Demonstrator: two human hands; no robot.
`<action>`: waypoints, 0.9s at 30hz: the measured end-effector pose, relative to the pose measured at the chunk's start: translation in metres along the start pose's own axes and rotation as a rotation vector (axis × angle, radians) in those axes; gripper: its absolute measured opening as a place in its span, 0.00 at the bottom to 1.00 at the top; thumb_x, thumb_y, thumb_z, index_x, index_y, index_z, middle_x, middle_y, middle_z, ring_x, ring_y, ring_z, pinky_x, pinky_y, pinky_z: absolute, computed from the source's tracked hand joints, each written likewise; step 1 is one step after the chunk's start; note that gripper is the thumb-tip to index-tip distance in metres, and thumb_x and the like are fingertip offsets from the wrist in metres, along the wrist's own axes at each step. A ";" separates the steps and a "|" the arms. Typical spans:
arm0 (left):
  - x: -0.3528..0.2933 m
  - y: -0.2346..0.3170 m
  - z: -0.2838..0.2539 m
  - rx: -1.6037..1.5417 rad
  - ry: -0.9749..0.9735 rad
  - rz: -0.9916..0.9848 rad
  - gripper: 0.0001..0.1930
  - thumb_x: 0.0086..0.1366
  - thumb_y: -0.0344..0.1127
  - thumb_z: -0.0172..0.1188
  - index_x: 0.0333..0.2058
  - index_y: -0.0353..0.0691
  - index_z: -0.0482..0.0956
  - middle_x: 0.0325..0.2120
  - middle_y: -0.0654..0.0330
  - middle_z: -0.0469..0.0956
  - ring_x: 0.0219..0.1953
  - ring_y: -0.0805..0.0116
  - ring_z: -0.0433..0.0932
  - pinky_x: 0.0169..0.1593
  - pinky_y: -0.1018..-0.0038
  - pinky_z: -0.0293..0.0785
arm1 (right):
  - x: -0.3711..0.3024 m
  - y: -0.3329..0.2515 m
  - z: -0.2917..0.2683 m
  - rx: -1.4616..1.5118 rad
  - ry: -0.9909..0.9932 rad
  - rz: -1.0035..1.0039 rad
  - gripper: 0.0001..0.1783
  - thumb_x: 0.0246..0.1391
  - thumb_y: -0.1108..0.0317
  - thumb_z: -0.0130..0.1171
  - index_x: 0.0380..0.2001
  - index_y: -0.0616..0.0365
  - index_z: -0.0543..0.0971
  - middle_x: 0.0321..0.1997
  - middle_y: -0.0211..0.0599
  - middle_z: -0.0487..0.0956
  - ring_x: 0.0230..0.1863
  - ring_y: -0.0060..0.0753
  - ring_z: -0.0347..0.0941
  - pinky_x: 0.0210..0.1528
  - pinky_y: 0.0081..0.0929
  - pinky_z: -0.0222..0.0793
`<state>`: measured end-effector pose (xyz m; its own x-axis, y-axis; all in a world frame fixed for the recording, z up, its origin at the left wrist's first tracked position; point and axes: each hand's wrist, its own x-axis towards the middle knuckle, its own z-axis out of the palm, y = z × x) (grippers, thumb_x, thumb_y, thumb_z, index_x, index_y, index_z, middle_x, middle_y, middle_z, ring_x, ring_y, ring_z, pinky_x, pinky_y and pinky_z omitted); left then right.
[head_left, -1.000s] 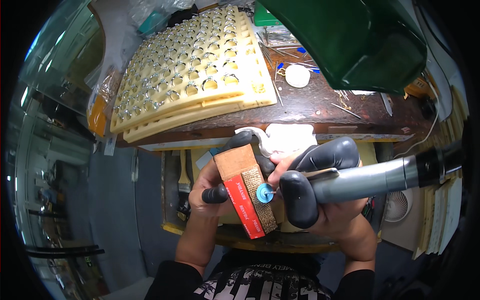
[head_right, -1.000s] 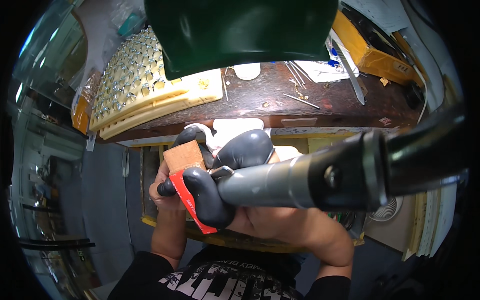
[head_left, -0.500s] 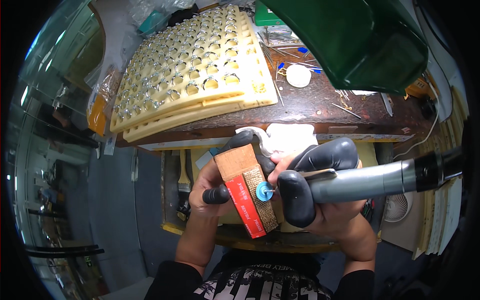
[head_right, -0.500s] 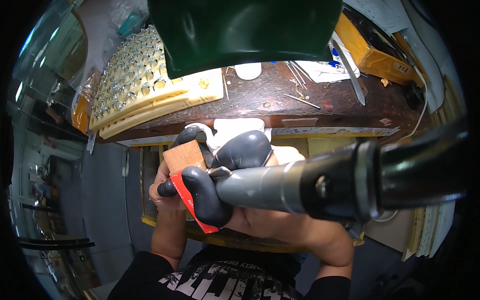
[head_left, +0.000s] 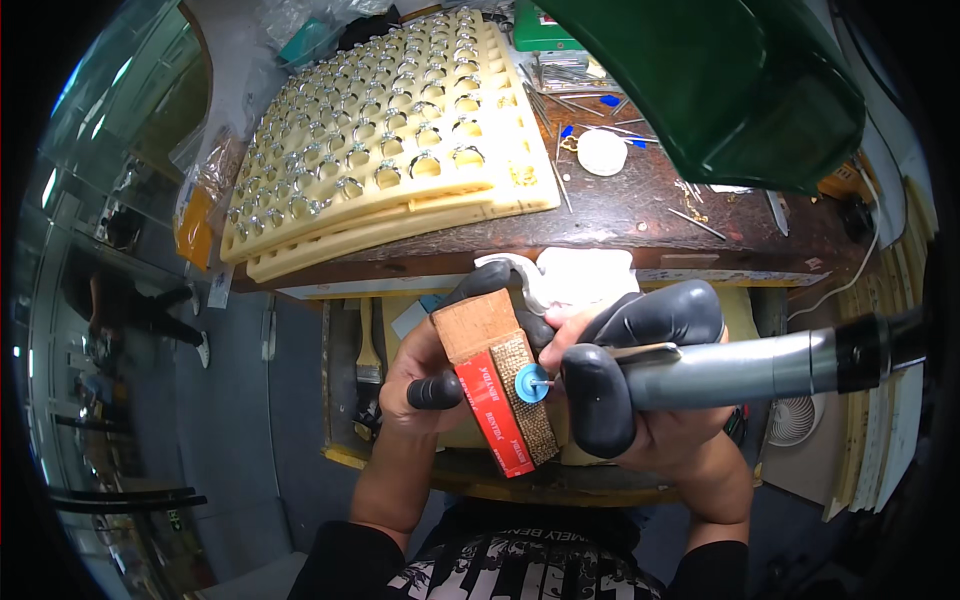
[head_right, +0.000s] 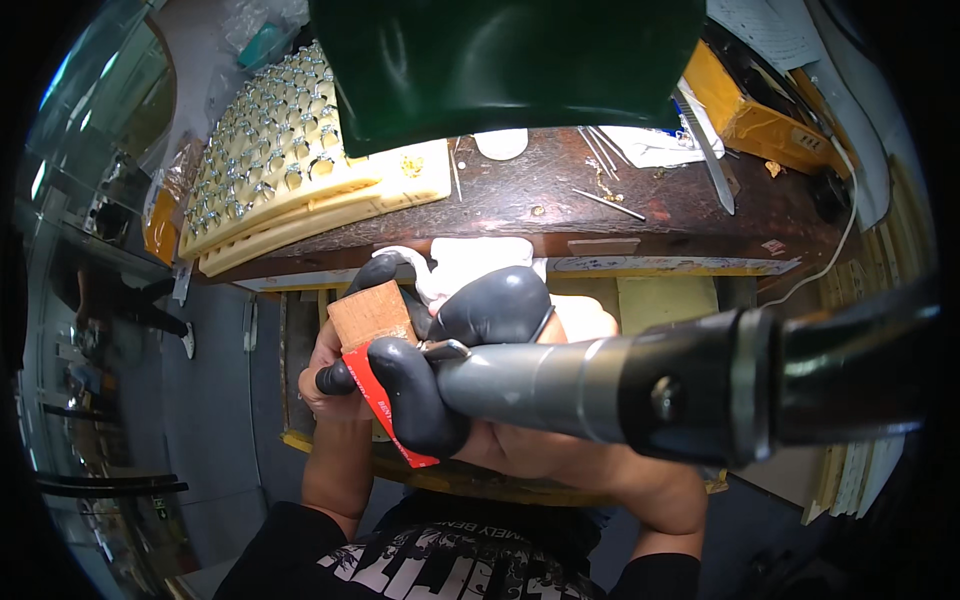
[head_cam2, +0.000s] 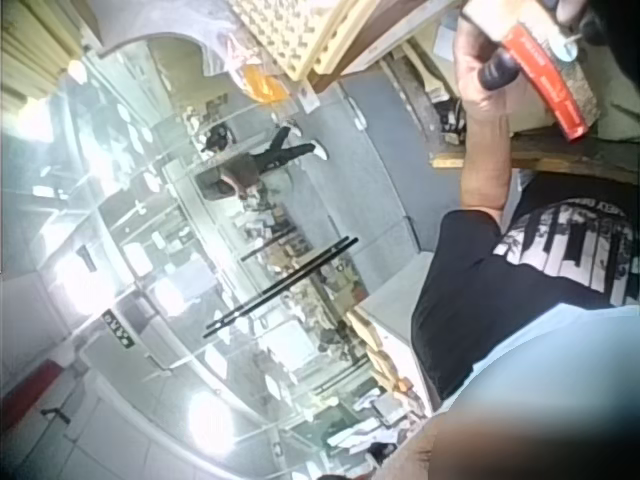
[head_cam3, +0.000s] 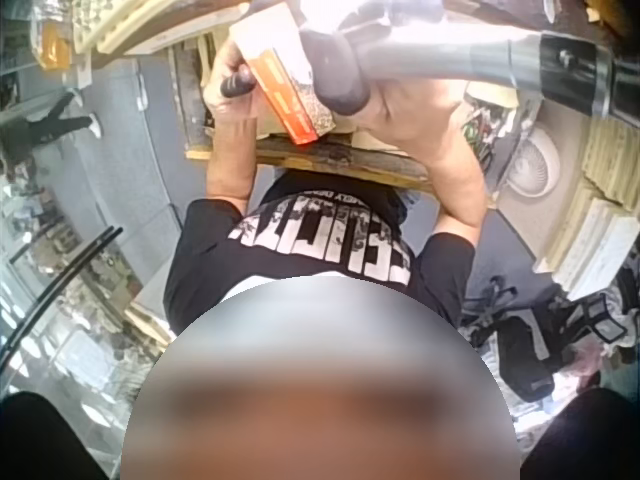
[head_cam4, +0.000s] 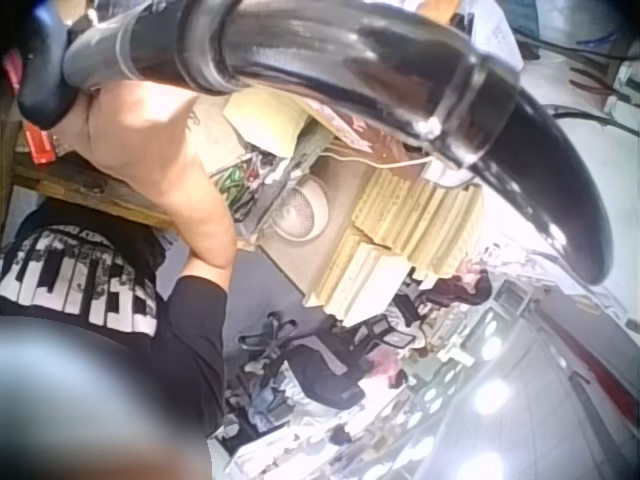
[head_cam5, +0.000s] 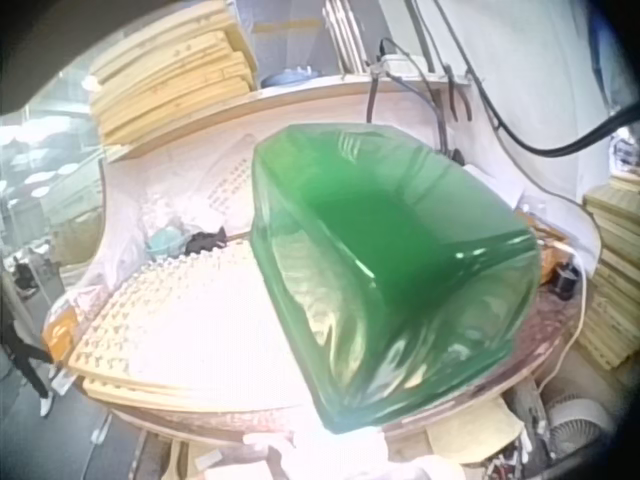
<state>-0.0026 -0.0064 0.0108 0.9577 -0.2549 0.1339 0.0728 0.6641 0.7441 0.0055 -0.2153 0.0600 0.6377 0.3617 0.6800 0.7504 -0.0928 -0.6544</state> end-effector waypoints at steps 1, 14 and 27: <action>0.000 0.000 0.000 -0.011 -0.003 0.006 0.52 0.49 0.43 0.70 0.66 0.24 0.53 0.67 0.37 0.51 0.61 0.45 0.69 0.61 0.47 0.70 | 0.000 0.000 0.000 0.000 0.000 0.000 0.14 0.57 0.81 0.60 0.47 0.62 0.77 0.37 0.46 0.80 0.39 0.41 0.81 0.50 0.51 0.77; 0.001 -0.004 0.003 -0.092 -0.017 0.044 0.52 0.49 0.42 0.71 0.66 0.24 0.53 0.66 0.37 0.52 0.61 0.44 0.69 0.61 0.47 0.70 | 0.005 -0.001 0.000 0.068 -0.040 -0.027 0.16 0.56 0.81 0.59 0.49 0.62 0.76 0.38 0.46 0.80 0.41 0.42 0.80 0.52 0.53 0.76; -0.006 0.000 -0.010 -0.057 -0.146 0.042 0.42 0.63 0.40 0.64 0.67 0.26 0.52 0.60 0.37 0.66 0.60 0.47 0.72 0.63 0.50 0.69 | 0.003 -0.031 -0.008 0.474 -0.040 0.651 0.28 0.58 0.47 0.56 0.40 0.68 0.79 0.46 0.51 0.82 0.51 0.43 0.77 0.69 0.48 0.59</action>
<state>-0.0058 0.0021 0.0033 0.9097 -0.3233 0.2607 0.0535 0.7137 0.6984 -0.0144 -0.2185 0.0855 0.9081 0.4047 0.1074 0.0712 0.1036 -0.9921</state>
